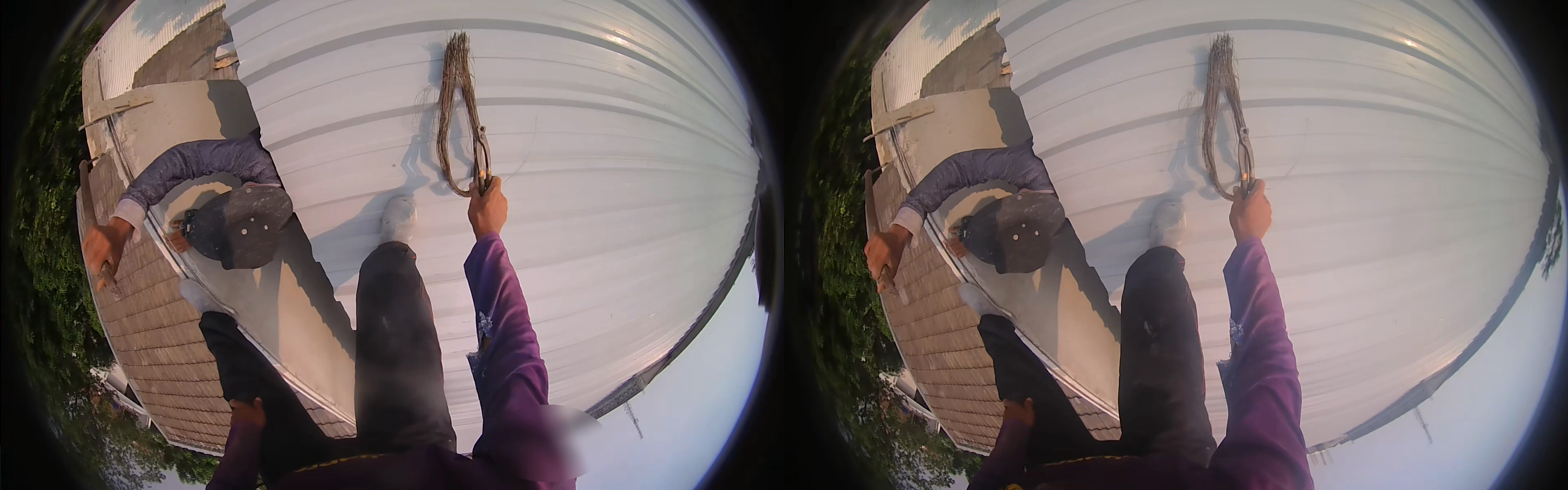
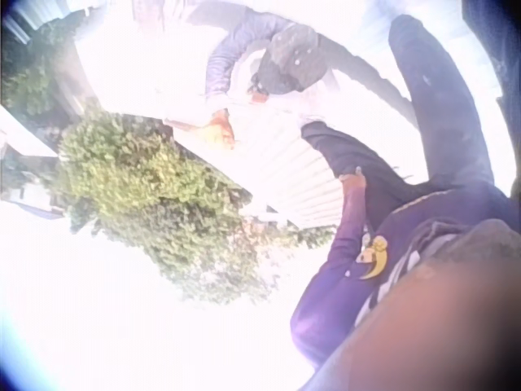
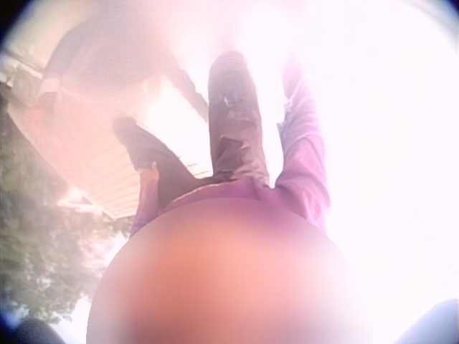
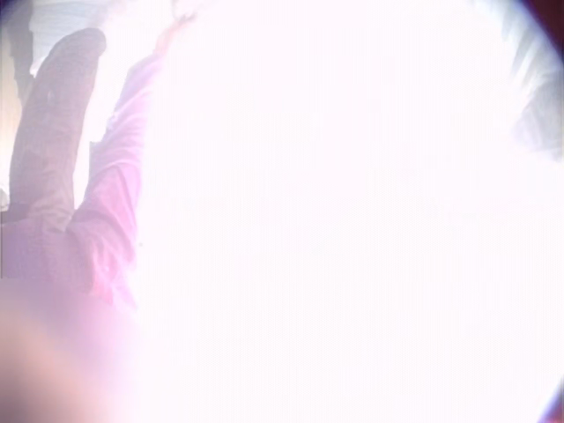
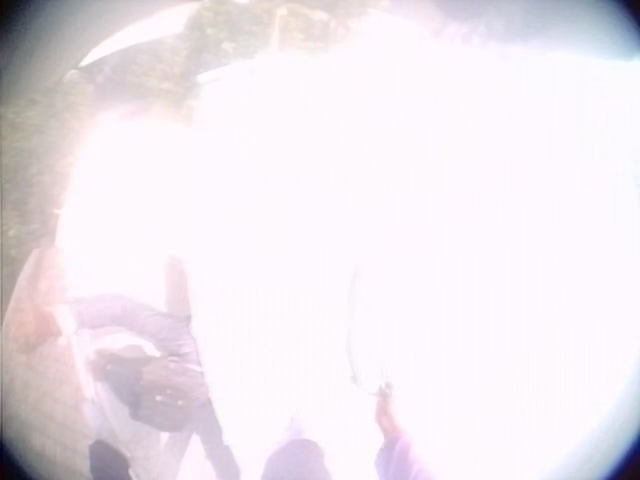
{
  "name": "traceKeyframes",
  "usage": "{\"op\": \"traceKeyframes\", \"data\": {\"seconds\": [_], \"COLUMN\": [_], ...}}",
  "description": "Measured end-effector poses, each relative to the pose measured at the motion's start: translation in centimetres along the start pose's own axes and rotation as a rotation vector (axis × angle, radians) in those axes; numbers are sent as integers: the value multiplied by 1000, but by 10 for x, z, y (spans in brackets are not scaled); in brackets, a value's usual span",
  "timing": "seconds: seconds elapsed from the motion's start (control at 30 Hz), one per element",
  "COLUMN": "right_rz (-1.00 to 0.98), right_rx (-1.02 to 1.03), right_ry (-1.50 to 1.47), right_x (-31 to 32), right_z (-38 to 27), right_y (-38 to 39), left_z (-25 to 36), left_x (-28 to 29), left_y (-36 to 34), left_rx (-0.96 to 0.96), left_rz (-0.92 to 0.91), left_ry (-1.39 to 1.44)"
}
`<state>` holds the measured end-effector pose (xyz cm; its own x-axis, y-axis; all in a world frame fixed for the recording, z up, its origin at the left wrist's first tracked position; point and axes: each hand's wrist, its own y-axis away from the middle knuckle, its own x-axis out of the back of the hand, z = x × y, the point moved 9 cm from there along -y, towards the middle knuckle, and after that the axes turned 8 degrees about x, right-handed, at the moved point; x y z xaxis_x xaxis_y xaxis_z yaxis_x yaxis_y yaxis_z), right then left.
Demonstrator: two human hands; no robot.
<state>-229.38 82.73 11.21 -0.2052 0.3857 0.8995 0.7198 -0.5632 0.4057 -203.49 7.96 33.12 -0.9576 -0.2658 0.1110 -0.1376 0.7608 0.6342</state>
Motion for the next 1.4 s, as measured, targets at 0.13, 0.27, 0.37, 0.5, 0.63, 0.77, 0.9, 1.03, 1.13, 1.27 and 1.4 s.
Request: {"op": "traceKeyframes", "data": {"seconds": [0.13, 0.27, 0.37, 0.5, 0.63, 0.77, 0.9, 1.03, 1.13, 1.27, 1.4], "right_rz": [135, 220, 254, 243, 187, 92, 94, 63, 94, 166, 211], "right_rx": [-54, -35, 55, 61, 91, 92, 197, 134, 149, 156, 376], "right_ry": [-84, -49, -65, -64, 5, 125, 356, 468, 444, 406, 185], "right_x": [5, 7, 5, -3, -23, -35, -45, -45, -35, -20, -10], "right_z": [9, 15, 19, 21, 39, 106, 108, 79, 76, 61, 2], "right_y": [-31, -74, -100, -126, -136, -156, -164, -154, -148, -125, -73], "left_z": [0, 3, -2, -5, -10, 7, 12, 17, 23, 22, 21], "left_x": [-9, -10, -16, -17, -28, -5, -5, -7, -4, -9, -4], "left_y": [-8, -4, -3, 3, 16, 12, 32, 41, 38, 29, 21], "left_rx": [16, 46, 48, 47, 50, 137, 168, 186, 181, 160, 146], "left_rz": [48, 56, 91, 113, 66, 58, 45, 40, 30, 43, 29], "left_ry": [50, 23, 5, 16, 77, -1, 46, 61, 56, 87, 134]}}
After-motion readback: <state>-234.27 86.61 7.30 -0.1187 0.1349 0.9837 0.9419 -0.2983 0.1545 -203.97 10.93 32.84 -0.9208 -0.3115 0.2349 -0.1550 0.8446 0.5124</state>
